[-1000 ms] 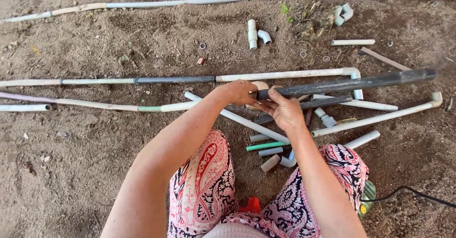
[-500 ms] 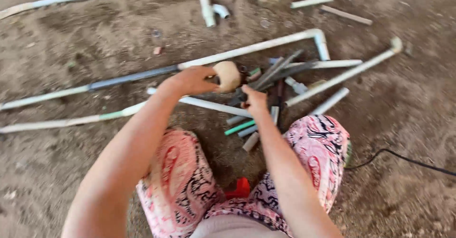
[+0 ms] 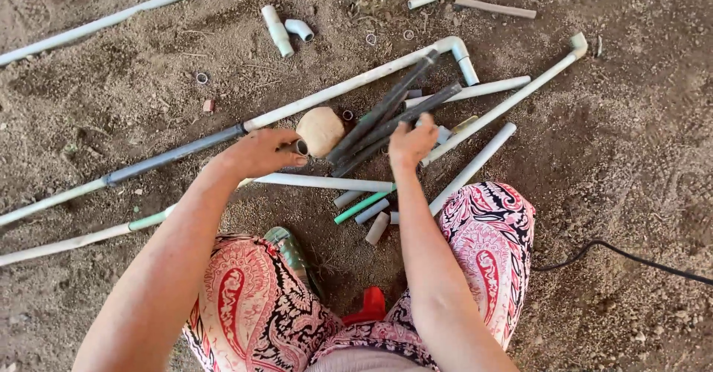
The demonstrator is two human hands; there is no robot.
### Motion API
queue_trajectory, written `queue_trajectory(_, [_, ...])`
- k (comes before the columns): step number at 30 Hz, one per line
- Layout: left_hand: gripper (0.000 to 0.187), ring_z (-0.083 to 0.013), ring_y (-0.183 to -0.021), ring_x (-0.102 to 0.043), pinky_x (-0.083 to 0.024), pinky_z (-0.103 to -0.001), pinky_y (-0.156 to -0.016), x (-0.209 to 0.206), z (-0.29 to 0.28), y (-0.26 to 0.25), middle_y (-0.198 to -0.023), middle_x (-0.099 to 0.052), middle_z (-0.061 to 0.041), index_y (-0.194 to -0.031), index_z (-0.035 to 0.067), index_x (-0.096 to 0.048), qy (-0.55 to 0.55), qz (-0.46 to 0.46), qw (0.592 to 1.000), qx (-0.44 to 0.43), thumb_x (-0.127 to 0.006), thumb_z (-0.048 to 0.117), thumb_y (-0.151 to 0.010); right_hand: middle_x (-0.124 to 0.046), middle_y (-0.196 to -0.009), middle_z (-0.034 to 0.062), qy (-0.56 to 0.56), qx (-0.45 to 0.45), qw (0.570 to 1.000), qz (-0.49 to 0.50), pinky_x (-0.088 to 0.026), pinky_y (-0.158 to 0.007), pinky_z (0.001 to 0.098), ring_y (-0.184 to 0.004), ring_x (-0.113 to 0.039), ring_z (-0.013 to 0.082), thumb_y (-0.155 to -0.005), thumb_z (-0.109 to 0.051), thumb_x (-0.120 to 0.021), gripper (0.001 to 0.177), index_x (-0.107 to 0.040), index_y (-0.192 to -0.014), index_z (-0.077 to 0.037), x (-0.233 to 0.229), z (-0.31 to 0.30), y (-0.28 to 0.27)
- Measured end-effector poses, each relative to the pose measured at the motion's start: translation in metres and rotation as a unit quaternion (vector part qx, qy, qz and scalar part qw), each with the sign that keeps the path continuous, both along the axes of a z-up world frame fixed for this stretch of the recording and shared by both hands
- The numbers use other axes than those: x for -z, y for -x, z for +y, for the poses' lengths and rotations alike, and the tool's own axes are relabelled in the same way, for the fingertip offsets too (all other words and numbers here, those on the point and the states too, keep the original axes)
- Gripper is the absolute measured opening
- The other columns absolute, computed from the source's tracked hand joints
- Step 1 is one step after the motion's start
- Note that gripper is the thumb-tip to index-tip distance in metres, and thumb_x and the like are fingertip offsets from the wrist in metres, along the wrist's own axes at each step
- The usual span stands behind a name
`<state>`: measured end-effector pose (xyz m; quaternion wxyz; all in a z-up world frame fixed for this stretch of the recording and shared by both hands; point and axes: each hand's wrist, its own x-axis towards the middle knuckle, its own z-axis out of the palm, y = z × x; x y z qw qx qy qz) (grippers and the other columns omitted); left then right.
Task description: The person sits on the ground and assembles various plastic pipes and fittings. They connect different colored pipe segments using couplings and elbow joints, occasionally using a stone to tap the pieces together.
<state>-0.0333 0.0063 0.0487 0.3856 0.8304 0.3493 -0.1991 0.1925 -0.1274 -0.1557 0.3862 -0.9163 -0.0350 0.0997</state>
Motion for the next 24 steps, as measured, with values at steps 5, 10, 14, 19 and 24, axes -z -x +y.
queue_trajectory(5, [0.042,-0.0369,-0.110,-0.058,-0.043,-0.046,-0.096,0.001,0.002,-0.001,-0.110,-0.066,-0.016,-0.116,0.017,-0.064,0.009,0.002,1.000,-0.010,-0.064,0.041,-0.081,-0.033,-0.132,0.0137,0.043,0.205,0.969,0.133,-0.035,-0.100,0.0496,-0.122,-0.041,0.0325,-0.087,-0.025,-0.067,0.064,-0.027,-0.136,-0.020,0.036,-0.031,-0.056])
queue_trajectory(10, [0.046,-0.0346,-0.109,-0.060,-0.043,-0.044,-0.095,0.004,0.006,0.000,-0.109,-0.067,-0.015,-0.117,0.020,-0.064,0.017,0.020,0.999,-0.018,-0.066,0.045,-0.079,-0.037,-0.126,0.0269,-0.088,0.261,0.931,0.238,-0.042,-0.092,0.0485,-0.114,-0.051,0.0341,-0.087,-0.019,-0.066,0.068,-0.023,-0.135,-0.001,0.094,-0.047,-0.076])
queue_trajectory(14, [0.045,-0.0351,-0.108,-0.060,-0.043,-0.044,-0.096,0.006,0.007,-0.003,-0.109,-0.067,-0.015,-0.116,0.019,-0.064,0.022,0.017,0.999,-0.021,-0.067,0.044,-0.079,-0.046,-0.079,0.0083,-0.312,0.251,0.852,0.337,-0.039,-0.053,0.0362,-0.056,-0.048,0.0172,-0.091,-0.016,-0.054,0.029,-0.038,-0.109,0.000,0.024,-0.043,-0.066])
queue_trajectory(19, [0.051,-0.0380,-0.107,-0.060,-0.044,-0.046,-0.094,0.010,0.008,-0.001,-0.109,-0.067,-0.017,-0.118,0.016,-0.063,0.031,-0.002,0.999,-0.025,-0.067,0.048,-0.078,-0.040,-0.056,-0.0006,-0.448,0.205,0.819,0.294,-0.034,-0.040,0.0234,-0.043,-0.042,0.0092,-0.090,-0.018,-0.055,0.022,-0.044,-0.075,-0.007,-0.103,-0.030,-0.051])
queue_trajectory(24, [0.043,-0.0345,-0.107,-0.061,-0.045,-0.043,-0.094,0.003,0.001,0.006,-0.109,-0.067,-0.014,-0.117,0.018,-0.064,0.005,-0.007,0.999,-0.031,-0.067,0.041,-0.081,-0.047,-0.052,0.0023,-0.517,-0.032,0.855,0.032,-0.038,-0.036,0.0225,-0.035,-0.047,0.0101,-0.091,-0.016,-0.062,0.017,-0.049,-0.084,-0.008,-0.199,-0.024,-0.020])
